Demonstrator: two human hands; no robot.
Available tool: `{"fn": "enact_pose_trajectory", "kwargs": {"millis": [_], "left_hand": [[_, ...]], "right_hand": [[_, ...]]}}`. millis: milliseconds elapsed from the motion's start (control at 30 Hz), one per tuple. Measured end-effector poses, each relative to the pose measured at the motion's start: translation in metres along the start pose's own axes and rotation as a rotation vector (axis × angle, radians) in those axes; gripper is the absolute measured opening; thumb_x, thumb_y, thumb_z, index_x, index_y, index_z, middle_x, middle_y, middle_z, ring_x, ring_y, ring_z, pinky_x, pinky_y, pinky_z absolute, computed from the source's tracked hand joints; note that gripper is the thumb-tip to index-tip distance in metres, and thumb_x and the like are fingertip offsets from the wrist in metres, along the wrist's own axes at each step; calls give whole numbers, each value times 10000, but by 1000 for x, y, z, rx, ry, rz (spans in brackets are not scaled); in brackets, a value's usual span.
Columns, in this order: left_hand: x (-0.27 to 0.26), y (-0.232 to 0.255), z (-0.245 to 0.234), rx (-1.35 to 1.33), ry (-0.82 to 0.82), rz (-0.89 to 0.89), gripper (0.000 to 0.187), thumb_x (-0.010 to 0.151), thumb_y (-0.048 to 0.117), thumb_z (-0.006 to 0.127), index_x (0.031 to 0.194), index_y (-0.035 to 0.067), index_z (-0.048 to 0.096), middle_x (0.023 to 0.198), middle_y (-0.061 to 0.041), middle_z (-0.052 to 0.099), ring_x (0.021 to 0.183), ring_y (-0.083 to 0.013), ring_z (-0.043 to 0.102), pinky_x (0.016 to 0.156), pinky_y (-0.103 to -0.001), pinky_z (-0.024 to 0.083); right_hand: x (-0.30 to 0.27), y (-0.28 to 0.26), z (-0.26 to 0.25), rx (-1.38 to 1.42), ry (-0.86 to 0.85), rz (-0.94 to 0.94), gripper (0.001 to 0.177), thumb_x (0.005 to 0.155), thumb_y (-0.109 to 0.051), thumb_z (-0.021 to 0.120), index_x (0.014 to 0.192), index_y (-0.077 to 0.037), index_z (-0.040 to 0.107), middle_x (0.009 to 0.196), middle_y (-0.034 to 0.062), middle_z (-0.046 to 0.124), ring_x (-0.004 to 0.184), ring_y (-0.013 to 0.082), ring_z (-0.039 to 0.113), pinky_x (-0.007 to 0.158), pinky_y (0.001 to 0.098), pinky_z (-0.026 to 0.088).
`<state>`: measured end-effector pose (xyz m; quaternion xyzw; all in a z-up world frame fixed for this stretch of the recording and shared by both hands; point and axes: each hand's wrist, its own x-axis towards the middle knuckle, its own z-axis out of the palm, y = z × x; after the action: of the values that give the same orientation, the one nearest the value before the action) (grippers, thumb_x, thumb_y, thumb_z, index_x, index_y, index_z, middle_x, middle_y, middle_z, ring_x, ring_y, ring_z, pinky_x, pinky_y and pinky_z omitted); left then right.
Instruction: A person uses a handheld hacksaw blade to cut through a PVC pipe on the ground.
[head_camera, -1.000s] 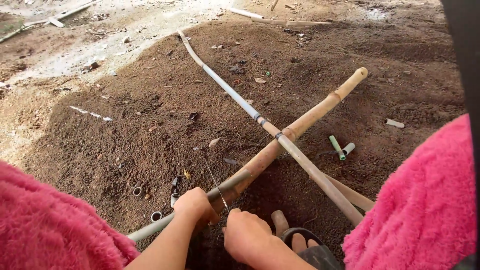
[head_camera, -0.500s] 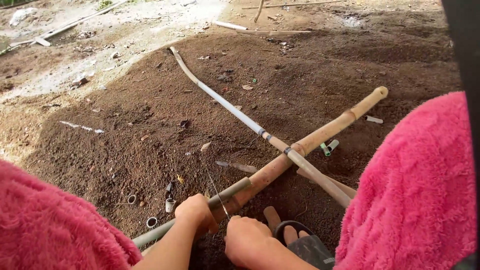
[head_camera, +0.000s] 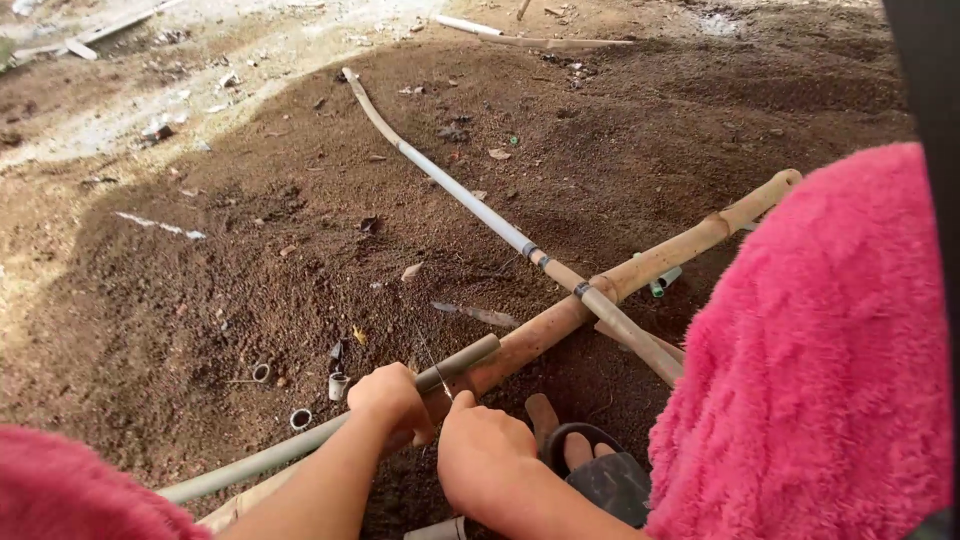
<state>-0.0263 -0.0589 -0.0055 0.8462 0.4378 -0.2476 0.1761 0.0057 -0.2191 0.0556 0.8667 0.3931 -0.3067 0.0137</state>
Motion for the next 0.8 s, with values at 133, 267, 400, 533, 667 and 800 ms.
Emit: {"fn": "enact_pose_trajectory", "kwargs": {"millis": [133,267,400,533,667,800], "left_hand": [[0,13,4,20,1,37,289,598,215,906,875,158,844,804,8,795,711,-149,745,716,-268,596],[14,19,-4,26,-18,50,398,622,245,944,996,144,851,927,-18,816,818,-171,773,800,-304,610],[17,18,-8,4,-64,28,435,668,280,982,1068,186,840,951,17,811,827,-121,753,821,-282,595],[22,15,-6,8,-37,54,569,584,367,1067,1055,155,830,983,-7,813,909,-161,770,882,-319,586],[31,11,2,-34,15,84,526,588,283,1041,1048,131,835,998,-42,813,916,-200,784,872,-336,624],[35,8,11,-49,82,110,505,581,276,1037,1020,129,836,981,-55,806,892,-230,779,846,-360,623]], "right_hand": [[5,14,11,40,0,19,452,906,-91,692,1283,18,468,1076,244,729,1004,422,749,861,530,608],[19,16,8,154,15,94,308,955,-78,581,1241,-5,491,1071,230,742,1003,413,758,892,510,606],[22,12,-2,171,-68,150,251,1000,-72,469,1248,-40,485,1146,240,707,1072,415,721,946,553,570],[65,38,54,63,111,65,288,922,-81,606,1176,-44,476,938,231,751,857,418,778,792,556,628],[57,32,44,90,59,92,272,920,-62,599,1162,-50,476,945,225,756,873,405,789,836,529,638],[47,27,43,129,77,132,236,956,-75,529,1181,-86,458,1018,209,749,960,435,766,879,571,602]]}}
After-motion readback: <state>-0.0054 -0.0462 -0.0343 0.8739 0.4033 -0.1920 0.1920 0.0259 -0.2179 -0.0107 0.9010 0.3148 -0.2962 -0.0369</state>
